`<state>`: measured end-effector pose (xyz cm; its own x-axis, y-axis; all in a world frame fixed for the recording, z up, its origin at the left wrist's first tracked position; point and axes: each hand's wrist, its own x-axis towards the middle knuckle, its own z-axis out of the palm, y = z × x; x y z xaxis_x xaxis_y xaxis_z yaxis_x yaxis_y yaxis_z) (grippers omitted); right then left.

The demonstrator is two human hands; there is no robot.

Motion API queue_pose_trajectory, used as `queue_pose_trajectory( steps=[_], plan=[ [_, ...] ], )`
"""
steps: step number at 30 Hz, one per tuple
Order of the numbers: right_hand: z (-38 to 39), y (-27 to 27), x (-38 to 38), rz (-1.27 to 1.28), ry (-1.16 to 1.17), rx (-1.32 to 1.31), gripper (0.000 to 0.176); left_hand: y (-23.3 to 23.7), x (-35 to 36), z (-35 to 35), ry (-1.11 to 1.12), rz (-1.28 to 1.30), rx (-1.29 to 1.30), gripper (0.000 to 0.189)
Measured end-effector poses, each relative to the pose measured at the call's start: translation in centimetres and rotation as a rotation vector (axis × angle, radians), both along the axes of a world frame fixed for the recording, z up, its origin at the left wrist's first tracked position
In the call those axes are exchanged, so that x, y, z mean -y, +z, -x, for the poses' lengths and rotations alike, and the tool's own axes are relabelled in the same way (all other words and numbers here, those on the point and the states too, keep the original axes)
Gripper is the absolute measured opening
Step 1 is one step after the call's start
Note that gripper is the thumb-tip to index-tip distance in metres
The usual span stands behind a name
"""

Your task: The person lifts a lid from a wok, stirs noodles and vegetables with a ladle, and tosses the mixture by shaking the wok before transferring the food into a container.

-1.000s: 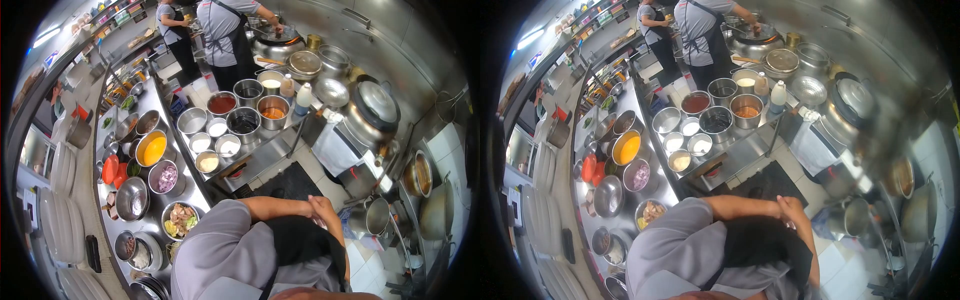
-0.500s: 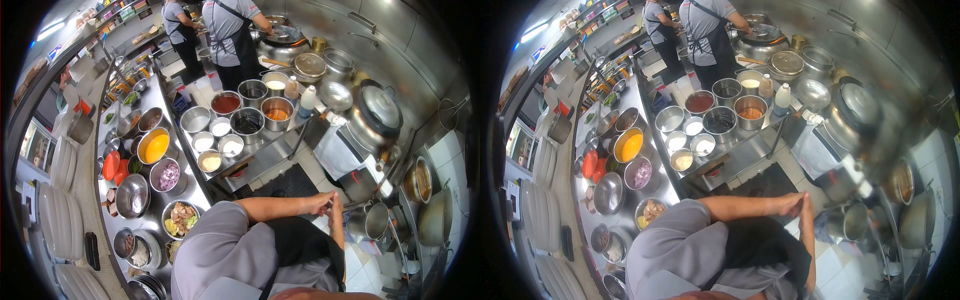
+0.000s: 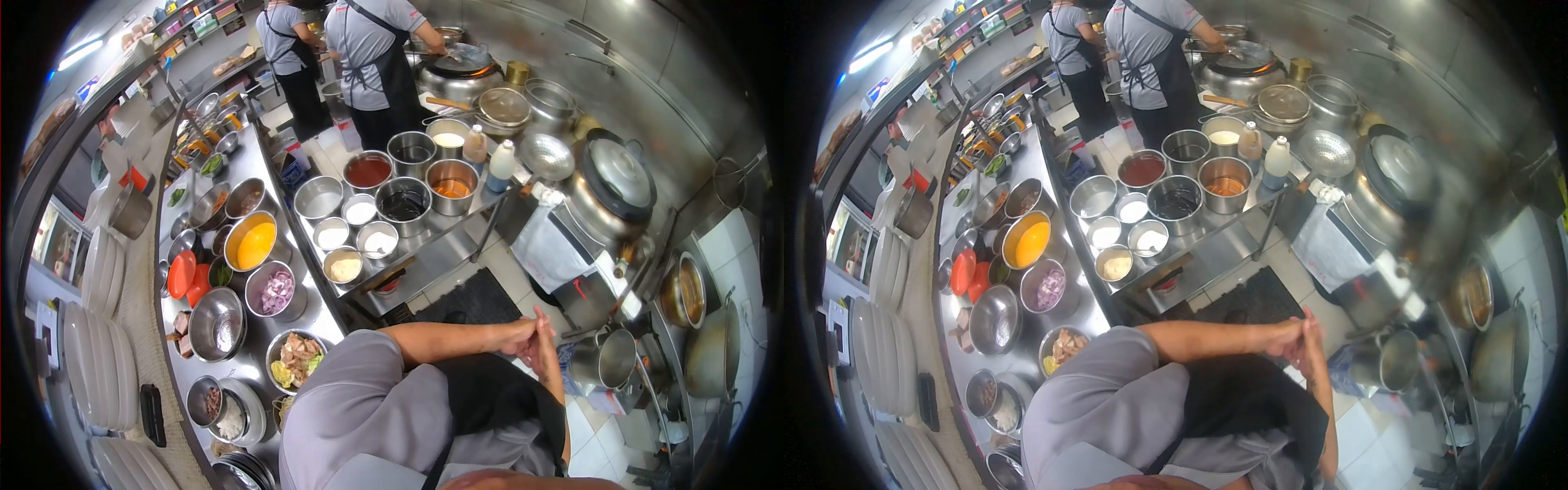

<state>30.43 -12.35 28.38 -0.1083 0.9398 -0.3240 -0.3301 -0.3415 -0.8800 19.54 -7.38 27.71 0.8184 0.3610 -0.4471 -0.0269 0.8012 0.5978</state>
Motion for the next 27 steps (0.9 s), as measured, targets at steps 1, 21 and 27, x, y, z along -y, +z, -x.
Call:
queue_pose_trajectory(
  steps=[1, 21, 27],
  plan=[
    [0.0, 0.4, 0.3, 0.019, 0.023, -0.007, 0.074, -0.1, 0.0, 0.0, -0.02, -0.003, 0.003, 0.066],
    [-1.4, -4.5, 0.5, -0.431, -0.013, 0.745, 0.058, -0.2, 1.2, -0.2, -0.034, -0.335, -0.111, 0.066],
    [1.1, 3.1, 2.0, -0.195, 0.093, 0.547, 0.061, -1.0, 1.2, -0.5, -0.008, -0.443, -0.177, 0.063]
  ],
)
